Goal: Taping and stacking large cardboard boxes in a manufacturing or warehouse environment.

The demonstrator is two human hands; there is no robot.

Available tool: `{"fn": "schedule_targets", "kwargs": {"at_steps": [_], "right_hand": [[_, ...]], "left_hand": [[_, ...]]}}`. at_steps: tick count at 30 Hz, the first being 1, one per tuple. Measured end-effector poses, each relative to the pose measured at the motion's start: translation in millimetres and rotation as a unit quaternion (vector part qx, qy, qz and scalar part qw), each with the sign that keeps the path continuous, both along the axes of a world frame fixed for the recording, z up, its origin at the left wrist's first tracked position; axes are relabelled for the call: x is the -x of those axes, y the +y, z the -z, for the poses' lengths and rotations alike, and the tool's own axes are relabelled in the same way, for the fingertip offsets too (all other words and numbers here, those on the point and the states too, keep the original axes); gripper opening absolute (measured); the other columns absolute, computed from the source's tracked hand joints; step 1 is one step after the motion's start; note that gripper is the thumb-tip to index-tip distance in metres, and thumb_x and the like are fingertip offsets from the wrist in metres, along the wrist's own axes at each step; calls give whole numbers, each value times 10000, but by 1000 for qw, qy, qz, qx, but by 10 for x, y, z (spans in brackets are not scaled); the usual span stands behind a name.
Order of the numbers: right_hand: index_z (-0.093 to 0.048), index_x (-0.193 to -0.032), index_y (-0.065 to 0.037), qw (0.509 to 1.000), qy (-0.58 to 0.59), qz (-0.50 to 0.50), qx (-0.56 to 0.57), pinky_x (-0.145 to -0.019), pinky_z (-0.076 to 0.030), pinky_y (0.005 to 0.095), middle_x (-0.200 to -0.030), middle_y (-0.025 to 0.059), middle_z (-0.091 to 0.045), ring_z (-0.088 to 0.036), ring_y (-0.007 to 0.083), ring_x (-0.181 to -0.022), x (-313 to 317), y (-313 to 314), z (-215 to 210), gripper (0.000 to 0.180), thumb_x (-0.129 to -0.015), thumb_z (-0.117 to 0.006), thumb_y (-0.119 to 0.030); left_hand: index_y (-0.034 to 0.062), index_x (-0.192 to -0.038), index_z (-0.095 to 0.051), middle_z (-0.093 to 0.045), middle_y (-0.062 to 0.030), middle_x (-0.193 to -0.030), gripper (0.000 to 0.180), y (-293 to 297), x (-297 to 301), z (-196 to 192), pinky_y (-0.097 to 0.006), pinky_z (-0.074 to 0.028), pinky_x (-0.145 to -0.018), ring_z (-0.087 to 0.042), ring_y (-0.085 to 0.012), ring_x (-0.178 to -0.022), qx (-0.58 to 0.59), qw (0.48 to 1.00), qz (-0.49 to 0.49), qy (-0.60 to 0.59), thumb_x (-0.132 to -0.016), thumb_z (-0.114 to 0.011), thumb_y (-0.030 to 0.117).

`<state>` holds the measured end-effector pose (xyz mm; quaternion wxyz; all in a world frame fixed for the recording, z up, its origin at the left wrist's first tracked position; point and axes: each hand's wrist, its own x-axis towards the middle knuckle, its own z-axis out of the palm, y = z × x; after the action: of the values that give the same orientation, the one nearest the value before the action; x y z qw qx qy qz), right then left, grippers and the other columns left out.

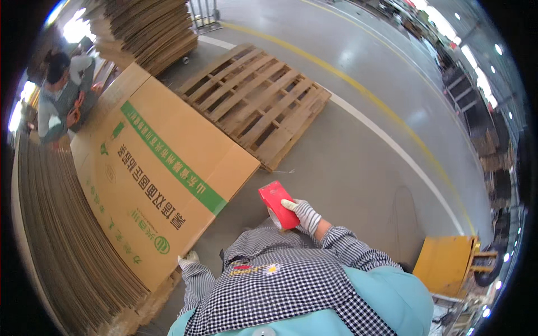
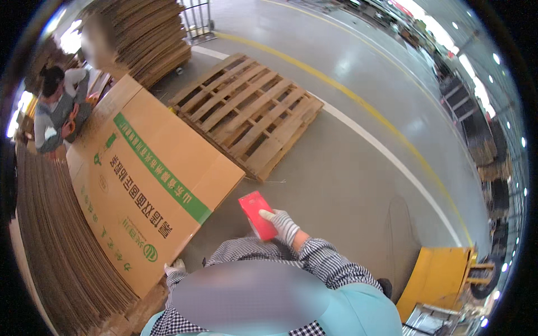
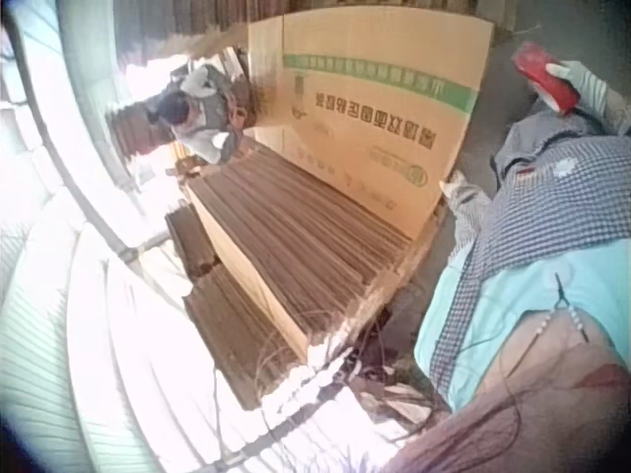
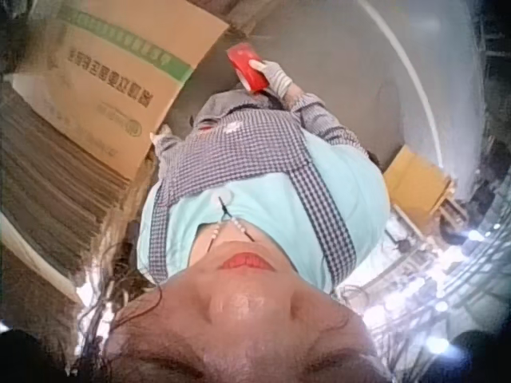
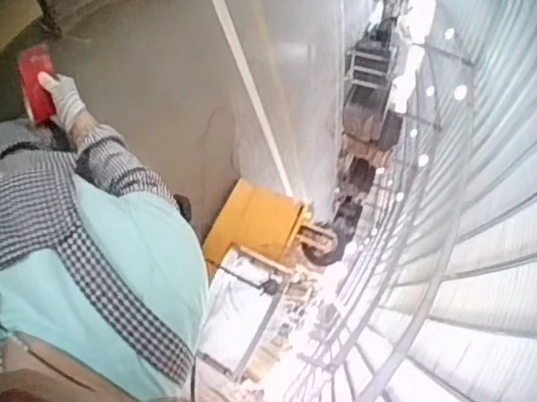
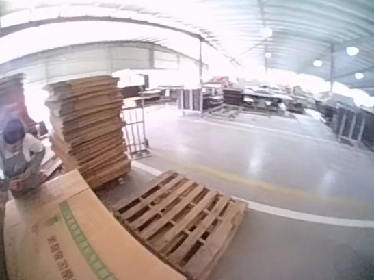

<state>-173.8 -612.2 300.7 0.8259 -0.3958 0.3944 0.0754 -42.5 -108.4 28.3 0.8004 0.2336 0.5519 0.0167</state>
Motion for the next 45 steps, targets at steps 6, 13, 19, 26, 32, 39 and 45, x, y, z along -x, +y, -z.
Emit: {"fn": "schedule_targets", "kwargs": {"at_steps": [6, 13, 19, 26, 32, 39, 45], "right_hand": [[-553, -1200, 7, 998, -31, -5, -48, -774, -545, 455, -1059, 148, -652, -644, 281, -913, -188, 82, 9, 489, -855, -734, -287], [-567, -1200, 21, 996, -41, -67, -43, -816, -553, 404, -1079, 161, -670, -667, 257, -907, -519, 170, 37, 522, -847, -741, -322], [-563, -1210, 35, 995, -29, -96, 2, -823, -551, 401, -1084, 165, -668, -668, 255, -910, -625, 140, 99, 549, -838, -751, -322], [-542, -1243, 56, 994, -35, -102, 5, -822, -534, 422, -1111, 172, -649, -646, 276, -954, -710, 203, -33, 524, -890, -694, -299], [-569, -1211, 39, 995, -39, -96, -3, -808, -552, 351, -1079, 142, -673, -668, 218, -889, -704, 189, -106, 508, -870, -717, -307], [-571, -1208, 39, 995, -32, -91, 2, -810, -550, 349, -1080, 139, -673, -665, 214, -899, -707, 129, -15, 508, -867, -721, -306], [-558, -1235, 41, 991, -46, -128, -5, -829, -535, 359, -1103, 140, -659, -656, 222, -928, -811, 234, 55, 493, -891, -691, -285]], "left_hand": [[73, -1356, -471, -496, -60, -1413, 567, 284, 40, -107, -399, -320, -1078, -418, -222, -1337, 38, 999, 3, 27, -954, -416, 469], [63, -1426, -387, -377, -60, -1514, 581, 630, 100, -71, -387, -227, -1146, -326, -177, -1401, 10, 998, 30, 52, -990, -309, 438], [90, -1447, -339, -347, -40, -1527, 549, 229, 58, -317, -398, -219, -1156, -320, -180, -1404, 20, 998, 19, 50, -1001, -286, 405], [91, -1396, -403, -425, -67, -1476, 518, 224, 153, -334, -406, -278, -1125, -378, -207, -1375, 44, 998, -44, 22, -994, -371, 415], [113, -1329, -457, -392, -69, -1505, 435, 945, 177, 680, -531, -213, -1113, -372, -179, -1385, 706, 598, -376, -44, -964, -317, 306], [66, -1349, -439, -433, -49, -1475, 487, -62, -1, -158, -407, -239, -1133, -404, -220, -1354, 65, 997, -30, 3, -990, -292, 360], [69, -1291, -506, -515, -47, -1375, 496, 261, 154, -214, -360, -366, -1047, -481, -203, -1247, 62, 997, -56, -3, -968, -413, 433]]}}
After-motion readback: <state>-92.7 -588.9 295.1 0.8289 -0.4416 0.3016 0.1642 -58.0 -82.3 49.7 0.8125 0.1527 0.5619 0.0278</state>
